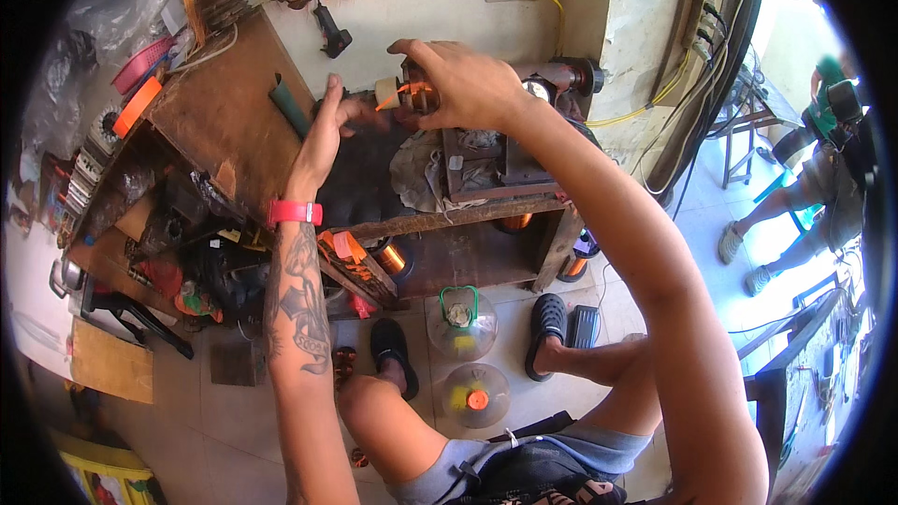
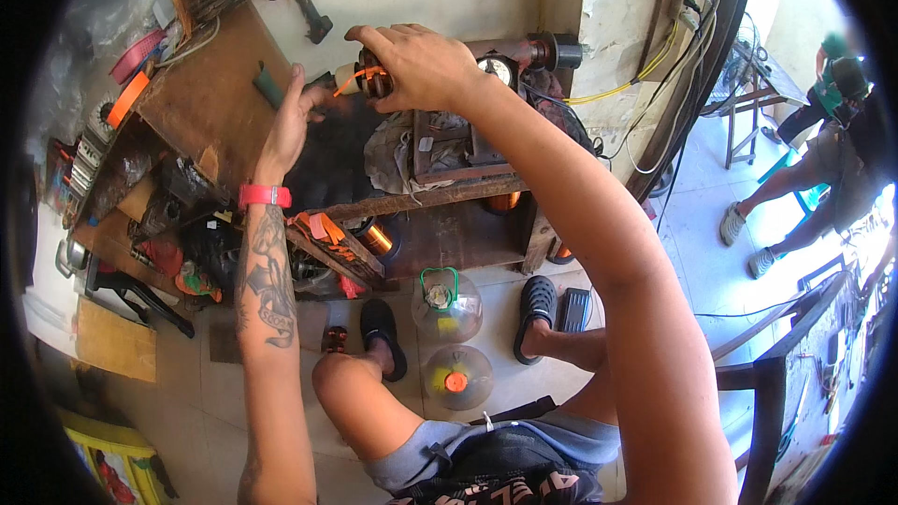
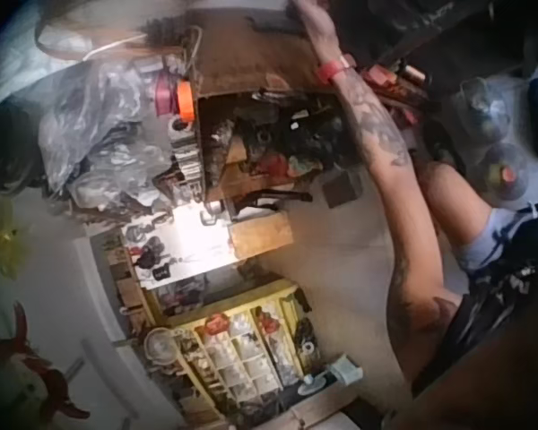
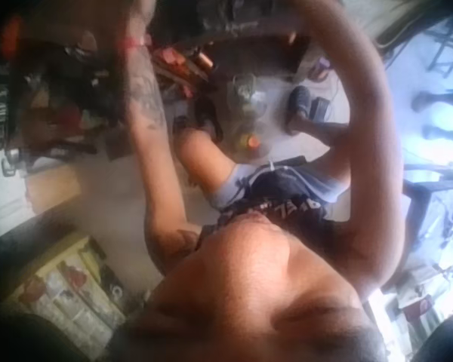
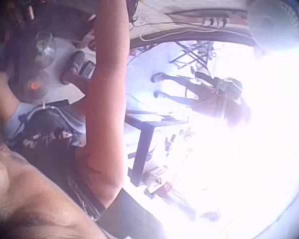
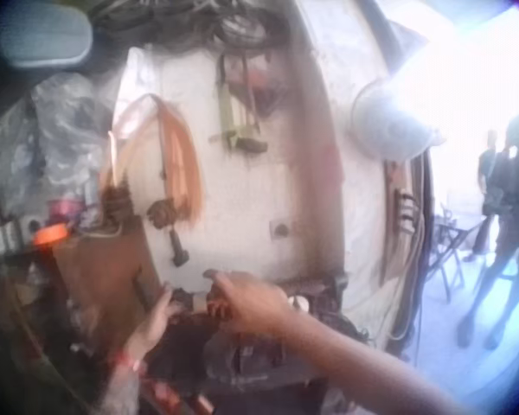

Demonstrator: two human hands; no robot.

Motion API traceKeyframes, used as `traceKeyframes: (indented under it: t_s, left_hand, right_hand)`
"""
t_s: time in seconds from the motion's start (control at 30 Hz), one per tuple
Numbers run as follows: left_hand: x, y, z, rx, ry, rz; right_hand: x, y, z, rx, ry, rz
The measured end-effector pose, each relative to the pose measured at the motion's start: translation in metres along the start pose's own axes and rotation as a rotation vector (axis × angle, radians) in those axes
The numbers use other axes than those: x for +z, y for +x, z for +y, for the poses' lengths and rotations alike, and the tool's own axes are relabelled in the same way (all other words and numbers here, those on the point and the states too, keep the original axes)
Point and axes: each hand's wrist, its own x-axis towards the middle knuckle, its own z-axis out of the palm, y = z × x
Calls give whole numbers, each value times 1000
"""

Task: The person sits on the floor and assembles small electrical components on a low wooden table. They handle copper wire, a cylindrical core, and a finned metal piece, wrapping wire around the core and attaching parts by hand.

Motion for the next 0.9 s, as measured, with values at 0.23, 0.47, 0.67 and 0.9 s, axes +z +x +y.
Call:
traceKeyframes:
  t_s: [0.23, 0.47, 0.67, 0.9]
  left_hand:
    - [4, -11, 29, 30, -175, -18]
    - [15, -13, 26, 232, -53, 127]
    - [-3, -11, 12, -76, -148, -135]
    - [2, -3, 7, 7, -191, 113]
  right_hand:
    - [3, 0, 3, -30, -21, 31]
    - [7, 0, 5, -58, -17, 75]
    - [8, 1, 6, -96, -8, 107]
    - [7, 1, 6, -79, -28, 95]
